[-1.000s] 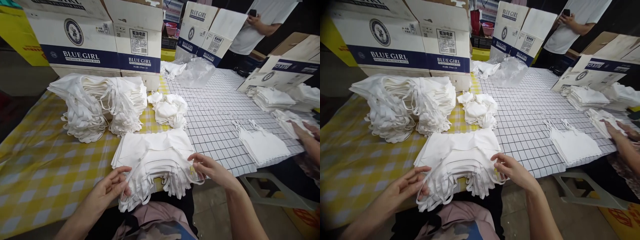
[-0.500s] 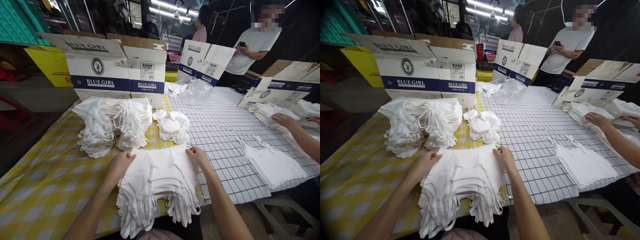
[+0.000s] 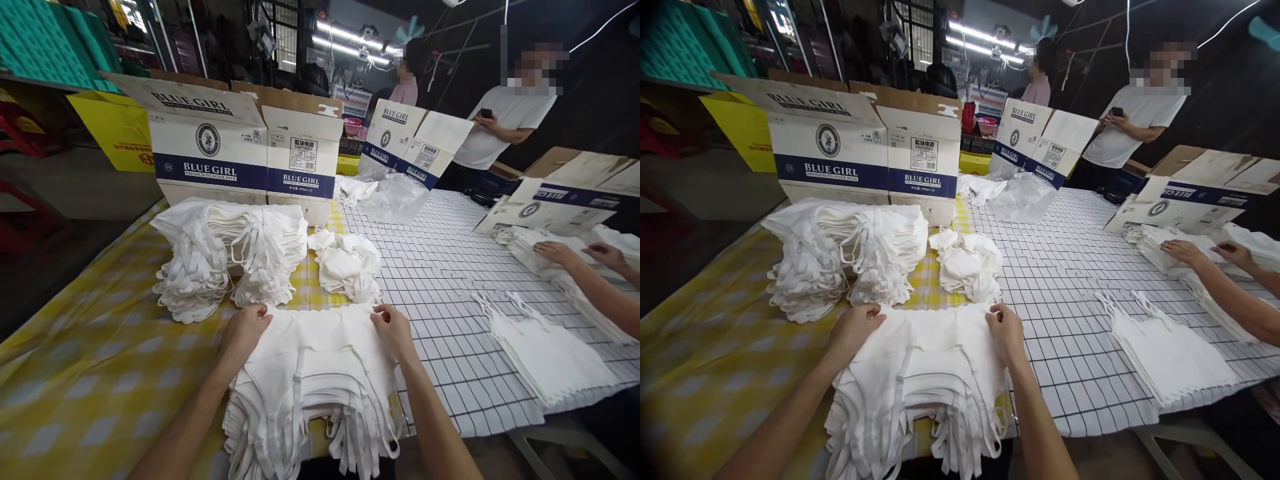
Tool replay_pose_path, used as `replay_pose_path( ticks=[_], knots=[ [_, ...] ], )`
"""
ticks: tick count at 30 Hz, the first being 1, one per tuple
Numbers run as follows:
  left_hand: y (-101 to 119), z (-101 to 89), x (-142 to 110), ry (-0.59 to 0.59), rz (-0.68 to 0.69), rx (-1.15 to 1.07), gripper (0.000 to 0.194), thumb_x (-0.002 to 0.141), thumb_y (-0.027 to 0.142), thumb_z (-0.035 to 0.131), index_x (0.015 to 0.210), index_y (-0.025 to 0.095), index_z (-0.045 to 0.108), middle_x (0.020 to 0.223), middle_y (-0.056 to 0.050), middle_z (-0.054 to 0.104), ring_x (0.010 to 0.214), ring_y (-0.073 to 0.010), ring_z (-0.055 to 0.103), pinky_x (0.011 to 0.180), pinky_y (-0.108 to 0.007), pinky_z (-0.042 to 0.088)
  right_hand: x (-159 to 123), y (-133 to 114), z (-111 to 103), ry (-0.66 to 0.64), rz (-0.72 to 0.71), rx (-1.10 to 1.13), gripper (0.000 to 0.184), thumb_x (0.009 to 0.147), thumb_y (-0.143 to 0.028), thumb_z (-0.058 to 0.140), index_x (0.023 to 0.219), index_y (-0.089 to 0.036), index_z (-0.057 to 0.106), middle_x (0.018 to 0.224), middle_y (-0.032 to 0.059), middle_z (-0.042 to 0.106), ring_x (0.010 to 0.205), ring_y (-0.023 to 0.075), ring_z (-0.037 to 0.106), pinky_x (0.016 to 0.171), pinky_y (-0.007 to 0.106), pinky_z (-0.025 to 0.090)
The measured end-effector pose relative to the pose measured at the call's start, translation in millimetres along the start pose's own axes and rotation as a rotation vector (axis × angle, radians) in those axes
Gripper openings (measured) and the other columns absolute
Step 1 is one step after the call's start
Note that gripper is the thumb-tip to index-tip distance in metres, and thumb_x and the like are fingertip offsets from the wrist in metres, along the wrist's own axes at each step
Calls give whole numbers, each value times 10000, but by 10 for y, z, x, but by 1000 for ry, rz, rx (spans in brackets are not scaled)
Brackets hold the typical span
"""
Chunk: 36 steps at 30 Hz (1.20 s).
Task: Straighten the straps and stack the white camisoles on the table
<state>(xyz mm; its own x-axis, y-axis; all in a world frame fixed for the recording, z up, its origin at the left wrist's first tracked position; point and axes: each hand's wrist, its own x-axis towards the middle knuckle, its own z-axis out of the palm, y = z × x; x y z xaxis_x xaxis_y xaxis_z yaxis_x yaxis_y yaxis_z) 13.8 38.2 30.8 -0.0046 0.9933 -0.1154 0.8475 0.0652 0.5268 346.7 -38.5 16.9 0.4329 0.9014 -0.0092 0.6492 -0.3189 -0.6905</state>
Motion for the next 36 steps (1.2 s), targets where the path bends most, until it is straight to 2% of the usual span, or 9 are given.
replay_pose_path(
  ticks=[6, 9, 13, 17, 22, 27, 29, 32, 36],
  knots=[
    [69, -30, -75, 86, 102, -119, 192, 759, 369, 476, 782, 203, 568, 705, -15, 631, 659, -173, 568, 591, -239, 364, 19, -2, 30, 52, 65, 22, 426, 724, -360, 503, 1089, -160, 595, 708, 6, 582, 657, 170, 547, 648, 275, 415],
    [73, -39, -112, 99, 148, -205, 204, 801, 383, 420, 812, 205, 520, 698, 15, 605, 637, -142, 544, 591, -217, 376, 56, 20, 23, 15, 71, 50, 372, 702, -345, 516, 989, -142, 636, 666, 2, 573, 637, 165, 546, 619, 262, 417],
    [74, -53, -138, 96, 156, -272, 245, 831, 414, 373, 848, 206, 503, 573, 51, 554, 507, -125, 465, 515, -214, 353, 89, 24, 25, -7, 42, 87, 279, 676, -307, 527, 881, -153, 636, 632, -19, 552, 574, 137, 514, 546, 228, 401],
    [72, -68, -123, 98, 162, -294, 296, 817, 433, 394, 880, 187, 546, 652, 22, 628, 581, -143, 534, 550, -216, 386, 71, -9, 24, 35, -10, 85, 236, 706, -302, 514, 871, -181, 633, 609, -29, 539, 529, 126, 477, 511, 219, 381],
    [1, -5, -59, 49, 111, -244, 419, 790, 494, 426, 939, 158, 628, 736, -8, 691, 715, -191, 612, 591, -213, 423, -5, -41, -7, 139, -59, 30, 250, 779, -336, 488, 902, -219, 672, 749, 24, 632, 648, 166, 542, 663, 278, 407],
    [-18, 52, -13, 5, 36, -239, 470, 771, 486, 460, 1056, 148, 620, 864, -33, 727, 811, -214, 644, 645, -220, 447, -60, -83, -4, 185, -127, 29, 222, 808, -326, 468, 871, -215, 650, 923, 53, 616, 780, 177, 537, 741, 285, 386],
    [-3, 51, 0, -21, 22, -215, 475, 761, 477, 474, 1061, 139, 621, 872, -49, 730, 823, -228, 651, 651, -233, 454, -48, -100, 5, 173, -141, 58, 220, 824, -329, 441, 856, -203, 618, 876, 46, 601, 759, 166, 521, 715, 267, 389],
    [24, 38, 19, -51, 20, -216, 502, 750, 479, 493, 1087, 127, 612, 930, -75, 725, 849, -240, 656, 674, -248, 466, 12, -109, 15, 114, -131, 114, 215, 831, -342, 415, 811, -199, 574, 705, 1, 548, 616, 137, 463, 591, 233, 373],
    [46, 34, 40, -72, 23, -255, 474, 746, 475, 508, 1065, 142, 619, 904, -62, 729, 798, -227, 665, 669, -251, 470, 112, -112, 39, 28, -104, 162, 171, 740, -355, 539, 675, -197, 528, 563, -52, 420, 535, 111, 369, 497, 210, 291]
  ],
)
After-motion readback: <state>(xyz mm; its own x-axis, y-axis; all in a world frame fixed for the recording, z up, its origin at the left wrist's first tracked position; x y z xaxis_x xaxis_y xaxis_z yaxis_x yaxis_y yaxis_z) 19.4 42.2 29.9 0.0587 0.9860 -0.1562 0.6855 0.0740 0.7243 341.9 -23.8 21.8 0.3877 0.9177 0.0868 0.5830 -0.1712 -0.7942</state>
